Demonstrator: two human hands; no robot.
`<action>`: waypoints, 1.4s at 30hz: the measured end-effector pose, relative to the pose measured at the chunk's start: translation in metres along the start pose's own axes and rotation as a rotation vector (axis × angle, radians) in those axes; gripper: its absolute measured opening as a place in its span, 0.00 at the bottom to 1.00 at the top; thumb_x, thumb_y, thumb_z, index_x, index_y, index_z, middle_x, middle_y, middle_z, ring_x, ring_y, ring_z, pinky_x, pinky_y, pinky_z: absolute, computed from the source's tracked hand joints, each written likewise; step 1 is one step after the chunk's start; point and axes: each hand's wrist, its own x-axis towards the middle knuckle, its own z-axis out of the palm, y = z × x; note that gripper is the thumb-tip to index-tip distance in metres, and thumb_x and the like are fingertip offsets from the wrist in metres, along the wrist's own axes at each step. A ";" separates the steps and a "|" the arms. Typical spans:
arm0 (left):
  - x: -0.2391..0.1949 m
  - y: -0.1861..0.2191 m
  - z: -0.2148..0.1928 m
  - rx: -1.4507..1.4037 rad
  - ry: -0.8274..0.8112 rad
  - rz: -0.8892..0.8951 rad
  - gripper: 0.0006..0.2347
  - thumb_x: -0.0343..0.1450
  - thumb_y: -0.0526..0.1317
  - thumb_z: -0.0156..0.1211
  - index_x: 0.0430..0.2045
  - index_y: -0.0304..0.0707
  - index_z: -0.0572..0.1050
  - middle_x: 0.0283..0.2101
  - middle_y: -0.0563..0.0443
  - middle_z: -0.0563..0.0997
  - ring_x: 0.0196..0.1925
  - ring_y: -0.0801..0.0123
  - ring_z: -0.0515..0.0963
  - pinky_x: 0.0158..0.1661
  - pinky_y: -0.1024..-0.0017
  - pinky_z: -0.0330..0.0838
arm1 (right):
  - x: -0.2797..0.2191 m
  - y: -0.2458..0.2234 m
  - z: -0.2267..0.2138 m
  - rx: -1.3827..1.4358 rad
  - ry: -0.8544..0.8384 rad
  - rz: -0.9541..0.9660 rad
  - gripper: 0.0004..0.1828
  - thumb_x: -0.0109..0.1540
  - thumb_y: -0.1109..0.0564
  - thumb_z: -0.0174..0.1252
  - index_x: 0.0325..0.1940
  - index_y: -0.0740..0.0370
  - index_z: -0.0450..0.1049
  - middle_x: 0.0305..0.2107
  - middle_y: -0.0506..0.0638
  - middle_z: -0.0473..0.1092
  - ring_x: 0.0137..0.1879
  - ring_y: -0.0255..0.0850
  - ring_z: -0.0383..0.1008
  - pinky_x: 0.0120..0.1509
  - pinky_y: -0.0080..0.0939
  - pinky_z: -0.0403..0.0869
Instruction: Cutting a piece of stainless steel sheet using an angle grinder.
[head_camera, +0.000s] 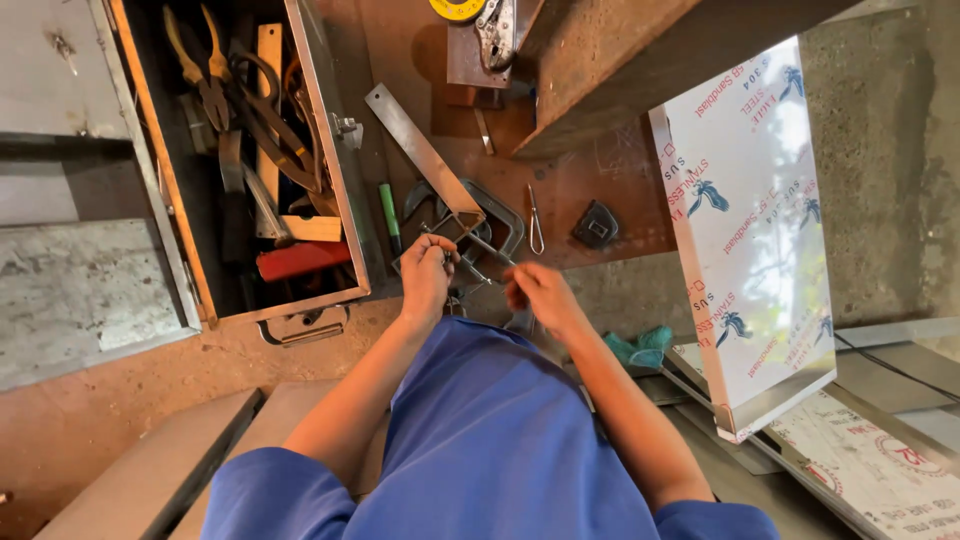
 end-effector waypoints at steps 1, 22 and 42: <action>0.000 0.006 -0.003 0.004 -0.006 -0.009 0.08 0.69 0.30 0.43 0.26 0.36 0.73 0.25 0.52 0.77 0.22 0.78 0.69 0.22 0.78 0.60 | 0.016 -0.010 0.006 0.005 0.010 0.004 0.15 0.70 0.55 0.49 0.50 0.68 0.76 0.32 0.53 0.74 0.34 0.38 0.75 0.40 0.39 0.74; 0.046 0.060 0.001 0.077 -0.241 0.404 0.20 0.83 0.39 0.49 0.70 0.29 0.62 0.32 0.54 0.73 0.33 0.78 0.72 0.35 0.77 0.69 | -0.046 0.081 -0.039 -0.845 0.150 -0.157 0.18 0.61 0.49 0.62 0.49 0.63 0.80 0.39 0.62 0.78 0.46 0.58 0.78 0.49 0.51 0.75; 0.378 0.219 0.125 0.822 -0.066 0.666 0.11 0.73 0.35 0.59 0.49 0.35 0.81 0.43 0.41 0.87 0.45 0.63 0.87 0.50 0.69 0.78 | -0.135 0.225 -0.117 -0.697 0.573 0.517 0.23 0.58 0.43 0.64 0.50 0.60 0.82 0.35 0.59 0.81 0.42 0.50 0.83 0.49 0.46 0.78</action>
